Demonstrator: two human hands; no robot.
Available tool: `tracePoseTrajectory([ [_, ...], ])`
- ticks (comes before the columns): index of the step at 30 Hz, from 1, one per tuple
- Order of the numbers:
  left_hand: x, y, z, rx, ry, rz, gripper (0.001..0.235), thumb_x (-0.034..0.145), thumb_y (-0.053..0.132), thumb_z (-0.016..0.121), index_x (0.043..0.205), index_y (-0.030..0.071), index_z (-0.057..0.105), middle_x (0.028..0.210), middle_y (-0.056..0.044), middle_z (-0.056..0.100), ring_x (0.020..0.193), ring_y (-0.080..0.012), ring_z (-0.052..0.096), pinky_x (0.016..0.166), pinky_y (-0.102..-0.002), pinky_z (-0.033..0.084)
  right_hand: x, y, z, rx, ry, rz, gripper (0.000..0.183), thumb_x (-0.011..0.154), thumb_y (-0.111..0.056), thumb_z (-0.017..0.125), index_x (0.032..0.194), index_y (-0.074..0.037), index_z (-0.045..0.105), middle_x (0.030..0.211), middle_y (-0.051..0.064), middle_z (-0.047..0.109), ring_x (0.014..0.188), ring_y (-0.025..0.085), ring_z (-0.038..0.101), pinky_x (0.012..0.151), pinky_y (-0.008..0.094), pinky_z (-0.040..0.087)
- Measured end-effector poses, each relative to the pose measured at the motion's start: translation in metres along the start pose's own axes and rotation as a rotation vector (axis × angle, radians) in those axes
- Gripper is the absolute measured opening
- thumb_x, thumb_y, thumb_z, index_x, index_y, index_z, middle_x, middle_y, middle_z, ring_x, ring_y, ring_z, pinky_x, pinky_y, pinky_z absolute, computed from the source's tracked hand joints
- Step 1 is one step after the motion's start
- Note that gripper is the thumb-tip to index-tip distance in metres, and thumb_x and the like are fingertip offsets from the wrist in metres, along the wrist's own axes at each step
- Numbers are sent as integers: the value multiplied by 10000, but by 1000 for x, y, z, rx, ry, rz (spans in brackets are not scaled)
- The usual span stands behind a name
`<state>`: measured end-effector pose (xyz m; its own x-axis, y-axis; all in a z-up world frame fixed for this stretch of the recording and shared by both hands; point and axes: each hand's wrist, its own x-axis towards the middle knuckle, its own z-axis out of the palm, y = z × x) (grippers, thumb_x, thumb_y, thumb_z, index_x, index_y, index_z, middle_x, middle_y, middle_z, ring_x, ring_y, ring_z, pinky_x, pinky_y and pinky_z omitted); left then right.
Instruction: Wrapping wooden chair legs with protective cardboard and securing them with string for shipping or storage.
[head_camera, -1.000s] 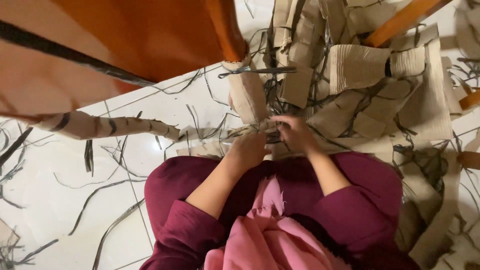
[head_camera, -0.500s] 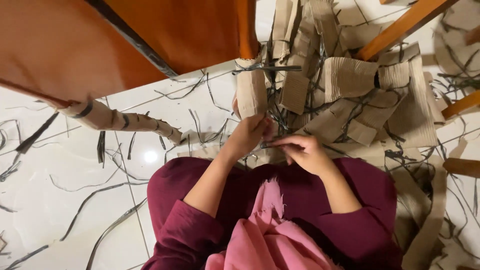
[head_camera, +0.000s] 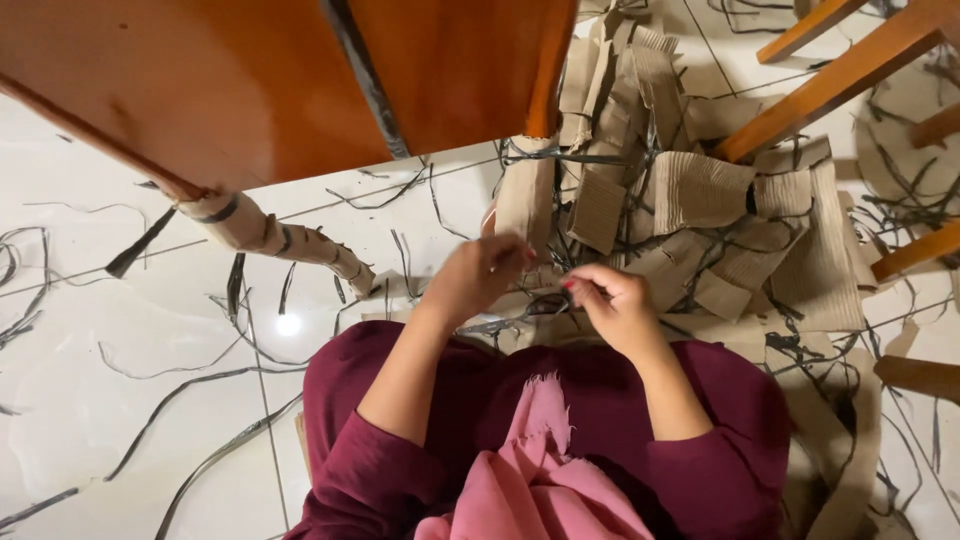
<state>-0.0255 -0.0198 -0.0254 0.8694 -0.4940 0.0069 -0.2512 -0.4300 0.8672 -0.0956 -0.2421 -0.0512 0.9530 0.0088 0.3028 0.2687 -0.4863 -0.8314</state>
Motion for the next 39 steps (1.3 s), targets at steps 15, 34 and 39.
tracePoseTrajectory([
  [15, 45, -20, 24, -12, 582, 18, 538, 754, 190, 785, 1235, 153, 546, 1010, -178, 744, 917, -455, 731, 813, -559, 595, 18, -9, 57, 103, 650, 380, 83, 992, -112, 736, 957, -48, 774, 591, 70, 638, 590, 107, 579, 550, 227, 409],
  [34, 71, -99, 4, -809, 322, 145, 281, 878, 160, 844, 1038, 96, 623, 850, -57, 767, 823, -121, 711, 842, -290, 581, 77, -5, 131, 152, 705, 83, 299, 997, 10, 537, 1246, 7, 703, 562, 144, 633, 463, 203, 656, 454, 280, 547],
  [39, 73, -88, 7, -927, 304, 90, 153, 990, 202, 725, 1073, 108, 637, 887, -3, 748, 862, -93, 687, 881, -278, 563, 90, 0, 131, -315, 755, -89, 260, 904, 28, 543, 1031, -47, 756, 737, 108, 641, 653, 330, 674, 579, 360, 541],
])
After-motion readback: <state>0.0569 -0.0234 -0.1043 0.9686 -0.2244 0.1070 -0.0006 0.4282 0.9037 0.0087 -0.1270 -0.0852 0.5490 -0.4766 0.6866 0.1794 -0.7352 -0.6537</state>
